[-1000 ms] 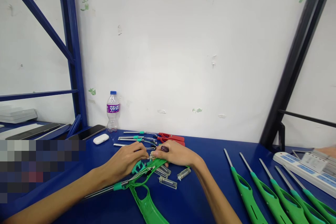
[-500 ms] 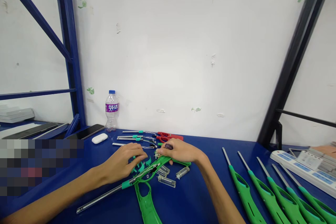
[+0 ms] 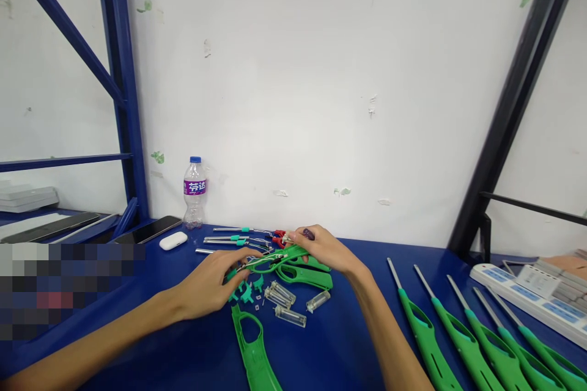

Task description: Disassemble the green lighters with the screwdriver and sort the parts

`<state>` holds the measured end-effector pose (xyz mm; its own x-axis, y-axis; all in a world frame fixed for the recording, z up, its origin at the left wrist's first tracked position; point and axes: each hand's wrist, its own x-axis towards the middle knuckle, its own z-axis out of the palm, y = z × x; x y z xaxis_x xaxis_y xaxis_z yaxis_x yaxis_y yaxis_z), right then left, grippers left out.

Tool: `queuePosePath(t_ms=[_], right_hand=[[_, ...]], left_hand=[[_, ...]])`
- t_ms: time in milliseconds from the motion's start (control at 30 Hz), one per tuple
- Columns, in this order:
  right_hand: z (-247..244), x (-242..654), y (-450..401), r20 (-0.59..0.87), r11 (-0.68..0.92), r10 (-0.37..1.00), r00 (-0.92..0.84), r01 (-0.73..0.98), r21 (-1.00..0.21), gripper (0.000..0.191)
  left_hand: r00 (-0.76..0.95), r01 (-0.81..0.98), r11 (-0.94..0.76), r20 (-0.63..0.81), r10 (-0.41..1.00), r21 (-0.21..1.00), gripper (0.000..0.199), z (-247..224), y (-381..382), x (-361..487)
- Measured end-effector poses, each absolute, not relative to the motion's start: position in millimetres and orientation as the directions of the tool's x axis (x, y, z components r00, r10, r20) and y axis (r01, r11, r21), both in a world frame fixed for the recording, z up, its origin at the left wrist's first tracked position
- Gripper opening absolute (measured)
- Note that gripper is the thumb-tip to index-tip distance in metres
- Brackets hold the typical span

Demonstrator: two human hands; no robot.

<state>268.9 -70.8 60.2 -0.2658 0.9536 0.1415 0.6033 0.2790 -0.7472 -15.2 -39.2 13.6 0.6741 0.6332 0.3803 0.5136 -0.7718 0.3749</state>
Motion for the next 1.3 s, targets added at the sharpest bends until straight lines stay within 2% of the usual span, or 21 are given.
queuePosePath(t_ms=[200, 467, 667, 867, 1000, 1167, 1300], right_hand=[[54.8, 266.7, -65.7, 0.222, 0.313, 0.95, -0.221, 0.615, -0.724, 0.047], [57.5, 262.3, -67.6, 0.256, 0.305, 0.951, -0.171, 0.647, -0.699, 0.046], [52.6, 258.4, -66.1, 0.23, 0.271, 0.961, -0.153, 0.678, -0.683, 0.045], [49.0, 257.5, -62.8, 0.236, 0.248, 0.964, -0.122, 0.73, -0.637, 0.044], [47.9, 266.2, -57.6, 0.272, 0.187, 0.962, -0.025, 0.784, -0.592, 0.043], [49.4, 277.8, -54.2, 0.336, 0.104, 0.936, 0.108, 0.825, -0.556, 0.042], [51.3, 281.9, -53.5, 0.361, 0.086, 0.922, 0.139, 0.837, -0.541, 0.042]], left_hand=[[0.569, 0.551, -0.726, 0.451, 0.688, 0.412, 0.049, 6.2, -25.3, -15.1], [0.495, 0.489, -0.765, 0.589, 0.639, 0.419, 0.025, -0.8, -12.2, -16.1], [0.473, 0.463, -0.785, 0.635, 0.611, 0.411, 0.022, 3.6, -18.9, -15.8], [0.394, 0.481, -0.754, 0.659, 0.641, 0.447, 0.024, 9.5, -17.4, -19.3], [0.346, 0.541, -0.689, 0.619, 0.705, 0.482, 0.027, 15.8, -5.8, -26.2], [0.421, 0.636, -0.622, 0.471, 0.775, 0.456, 0.027, 9.5, 11.9, -31.3], [0.503, 0.667, -0.63, 0.383, 0.775, 0.398, 0.027, 2.0, 18.1, -33.1]])
